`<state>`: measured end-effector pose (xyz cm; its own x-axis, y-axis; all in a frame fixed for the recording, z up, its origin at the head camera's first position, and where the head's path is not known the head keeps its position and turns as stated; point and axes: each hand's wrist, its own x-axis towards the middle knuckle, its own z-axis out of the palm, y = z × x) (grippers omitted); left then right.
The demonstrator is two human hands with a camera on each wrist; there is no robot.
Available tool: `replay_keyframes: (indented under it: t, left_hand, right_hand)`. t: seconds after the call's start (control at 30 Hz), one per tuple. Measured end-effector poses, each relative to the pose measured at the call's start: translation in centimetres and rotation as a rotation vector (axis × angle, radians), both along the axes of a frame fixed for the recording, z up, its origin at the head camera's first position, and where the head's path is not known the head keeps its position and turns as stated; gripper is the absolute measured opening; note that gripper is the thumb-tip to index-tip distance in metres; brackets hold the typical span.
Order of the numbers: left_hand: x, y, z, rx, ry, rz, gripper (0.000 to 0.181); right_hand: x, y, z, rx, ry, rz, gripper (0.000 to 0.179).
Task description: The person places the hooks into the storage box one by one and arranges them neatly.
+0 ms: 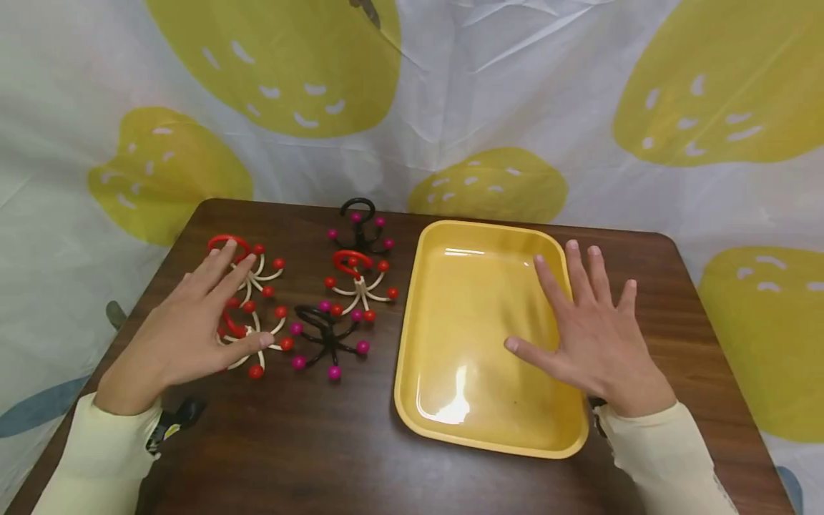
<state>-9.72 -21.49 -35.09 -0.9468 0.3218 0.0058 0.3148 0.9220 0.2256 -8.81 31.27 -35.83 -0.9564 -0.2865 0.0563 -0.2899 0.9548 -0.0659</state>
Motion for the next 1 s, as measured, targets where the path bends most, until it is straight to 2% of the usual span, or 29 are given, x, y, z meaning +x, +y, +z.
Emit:
replay_keyframes:
  t: [0.27,0.47,0.7,0.9,1.0]
  left_hand:
    - [0.4,-0.6,-0.7,0.090,0.150,-0.009,0.089]
    - [0.0,-0.9,-1.1,0.189,0.235,-0.063,0.070]
    - [0.0,-1.7,-1.5,0.320,0.195,-0.103,0.057]
    - [-0.2,-2.4,-2.0,0.438,0.148,-0.145,0.051]
    - [-0.3,-2.7,-2.1,0.467,0.150,-0.156,0.049]
  right_hand:
    - [0.0,0.2,-0.2,-0.107,0.020,0.047,0.110]
    - [0.5,0.8,-0.6,-0.182,-0.012,0.073,0.105]
    - [0.5,1.6,-1.5,-0.308,-0.031,0.091,0.100]
    - [0.6,1.9,-1.9,-0.396,0.028,0.101,0.098]
    - [0.7,2.0,-2.0,-0.439,0.062,0.107,0.096]
